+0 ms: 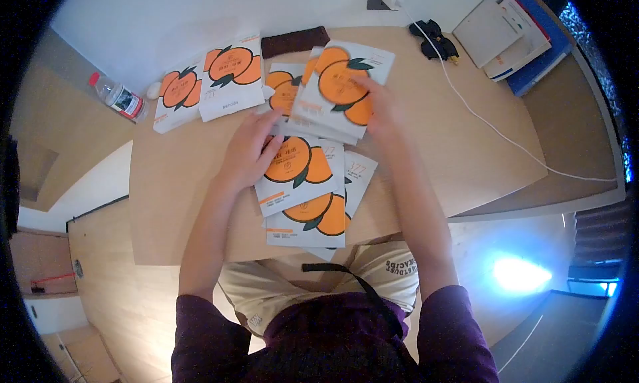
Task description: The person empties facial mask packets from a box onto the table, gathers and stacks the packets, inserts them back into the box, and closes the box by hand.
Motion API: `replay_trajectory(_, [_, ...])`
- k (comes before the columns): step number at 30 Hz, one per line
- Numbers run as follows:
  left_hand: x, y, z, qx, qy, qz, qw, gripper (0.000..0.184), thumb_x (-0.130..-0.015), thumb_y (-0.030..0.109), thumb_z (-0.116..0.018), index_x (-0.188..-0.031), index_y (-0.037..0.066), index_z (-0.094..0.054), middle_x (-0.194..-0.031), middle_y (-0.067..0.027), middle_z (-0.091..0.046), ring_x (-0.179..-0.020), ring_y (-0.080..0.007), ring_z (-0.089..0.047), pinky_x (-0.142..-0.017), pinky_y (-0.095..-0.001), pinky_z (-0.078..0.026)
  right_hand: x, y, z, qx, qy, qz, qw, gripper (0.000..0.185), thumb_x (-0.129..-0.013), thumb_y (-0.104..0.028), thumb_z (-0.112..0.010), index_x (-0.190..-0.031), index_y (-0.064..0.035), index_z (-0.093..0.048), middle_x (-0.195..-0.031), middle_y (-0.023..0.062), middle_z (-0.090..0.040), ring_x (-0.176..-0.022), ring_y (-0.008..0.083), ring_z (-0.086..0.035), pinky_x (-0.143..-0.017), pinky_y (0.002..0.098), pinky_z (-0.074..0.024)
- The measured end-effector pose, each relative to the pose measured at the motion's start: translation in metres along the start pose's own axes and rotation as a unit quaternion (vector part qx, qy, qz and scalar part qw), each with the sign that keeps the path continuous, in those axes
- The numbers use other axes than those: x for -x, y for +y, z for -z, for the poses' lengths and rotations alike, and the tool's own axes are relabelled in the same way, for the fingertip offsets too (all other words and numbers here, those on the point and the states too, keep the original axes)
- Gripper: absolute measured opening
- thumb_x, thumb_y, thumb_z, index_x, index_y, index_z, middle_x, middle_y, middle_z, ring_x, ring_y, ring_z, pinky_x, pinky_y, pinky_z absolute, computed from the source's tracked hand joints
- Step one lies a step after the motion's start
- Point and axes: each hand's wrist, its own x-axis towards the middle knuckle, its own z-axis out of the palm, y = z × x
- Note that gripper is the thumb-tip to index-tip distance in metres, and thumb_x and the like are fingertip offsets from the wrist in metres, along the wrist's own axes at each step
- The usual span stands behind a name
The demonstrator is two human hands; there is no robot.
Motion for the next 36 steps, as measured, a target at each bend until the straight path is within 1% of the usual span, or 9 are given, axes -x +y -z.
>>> replay_trajectory(3, [0.000, 0.010, 0.004, 0.057, -0.047, 0.000, 0.997, 0.040, -0.091, 0.013, -0.051, -0.131, 0.007, -0.047, -0.122, -0.0175, -0.053, -0.109, -0.0318, -0.053, -0.093, -0.0380, -0.044, 0.014, 0.010, -0.013, 0.146, -0.018, 0.057, 0.988, 0.032, -0.080, 0.000, -0.065, -0.110, 0.0055, -0.053, -0.108, 0.0169, -0.063, -0.097, 0.0271, -0.064, -0.083, 0.0375, -0.0557])
replay_trajectory(11, [0.001, 0.004, -0.003, 0.168, -0.004, 0.019, 0.986, 0.042, -0.089, 0.011, -0.057, -0.130, 0.008, -0.048, -0.118, -0.0157, -0.054, -0.107, -0.0280, -0.055, -0.090, -0.0367, -0.047, 0.018, 0.007, -0.013, 0.067, -0.046, 0.031, 0.996, 0.034, -0.079, 0.009, -0.060, -0.111, 0.0057, -0.050, -0.111, 0.0190, -0.061, -0.100, 0.0276, -0.063, -0.086, 0.0397, -0.0551])
replay_trajectory(14, [0.000, 0.003, -0.002, 0.172, 0.001, 0.055, 0.984, 0.048, -0.089, 0.012, -0.059, -0.134, 0.007, -0.044, -0.127, -0.0150, -0.049, -0.114, -0.0271, -0.054, -0.094, -0.0382, -0.046, 0.019, 0.012, -0.020, 0.077, -0.053, 0.055, 0.994, 0.037, -0.077, 0.012, -0.061, -0.111, 0.0058, -0.050, -0.111, 0.0183, -0.061, -0.100, 0.0273, -0.063, -0.087, 0.0399, -0.0546])
replay_trajectory(20, [-0.008, -0.010, -0.010, 0.177, 0.201, 0.029, 0.963, 0.088, -0.079, 0.025, -0.074, -0.145, 0.003, -0.020, -0.143, -0.0184, -0.035, -0.128, -0.0296, -0.041, -0.105, -0.0403, -0.036, 0.025, 0.009, -0.017, 0.088, -0.170, 0.132, 0.973, 0.042, -0.072, 0.015, -0.065, -0.110, -0.0009, -0.058, -0.102, 0.0108, -0.066, -0.097, 0.0205, -0.064, -0.081, 0.0343, -0.0543])
replay_trajectory(23, [-0.011, -0.007, -0.005, 0.288, 0.226, 0.022, 0.930, 0.105, -0.071, 0.025, -0.081, -0.148, 0.005, -0.013, -0.142, -0.0167, -0.035, -0.125, -0.0274, -0.044, -0.105, -0.0398, -0.036, 0.036, -0.001, -0.018, 0.146, -0.250, 0.188, 0.939, 0.039, -0.069, 0.014, -0.068, -0.104, -0.0033, -0.063, -0.098, 0.0069, -0.068, -0.094, 0.0168, -0.065, -0.079, 0.0305, -0.0535])
replay_trajectory(28, [-0.005, 0.004, -0.009, 0.310, 0.190, 0.015, 0.931, 0.090, -0.070, 0.018, -0.082, -0.141, 0.006, -0.027, -0.128, -0.0123, -0.048, -0.116, -0.0238, -0.051, -0.100, -0.0359, -0.040, 0.038, 0.006, -0.014, 0.196, -0.293, 0.150, 0.924, 0.038, -0.070, 0.011, -0.070, -0.104, -0.0030, -0.064, -0.097, 0.0055, -0.068, -0.090, 0.0138, -0.065, -0.079, 0.0280, -0.0527])
replay_trajectory(32, [-0.003, 0.009, -0.012, 0.364, 0.135, 0.037, 0.921, 0.064, -0.077, 0.005, -0.074, -0.130, 0.007, -0.040, -0.115, -0.0084, -0.056, -0.108, -0.0216, -0.056, -0.091, -0.0334, -0.047, 0.043, 0.023, -0.032, 0.353, -0.296, 0.224, 0.859, 0.037, -0.073, 0.006, -0.072, -0.107, -0.0038, -0.063, -0.097, 0.0053, -0.068, -0.091, 0.0130, -0.064, -0.079, 0.0277, -0.0521])
replay_trajectory(34, [-0.002, 0.011, -0.010, 0.365, 0.150, 0.043, 0.918, 0.059, -0.079, 0.000, -0.070, -0.130, 0.007, -0.041, -0.113, -0.0078, -0.057, -0.104, -0.0191, -0.058, -0.089, -0.0316, -0.049, 0.044, 0.033, -0.035, 0.413, -0.287, 0.300, 0.811, 0.037, -0.074, 0.003, -0.073, -0.108, -0.0043, -0.063, -0.098, 0.0052, -0.067, -0.091, 0.0132, -0.063, -0.079, 0.0278, -0.0518])
replay_trajectory(36, [-0.004, 0.012, -0.007, 0.337, 0.175, 0.060, 0.923, 0.062, -0.079, -0.001, -0.070, -0.133, 0.008, -0.040, -0.113, -0.0079, -0.058, -0.102, -0.0159, -0.059, -0.087, -0.0279, -0.050, 0.036, 0.037, -0.031, 0.391, -0.311, 0.279, 0.820, 0.041, -0.073, 0.000, -0.075, -0.111, -0.0047, -0.061, -0.098, 0.0052, -0.067, -0.091, 0.0133, -0.063, -0.080, 0.0280, -0.0516])
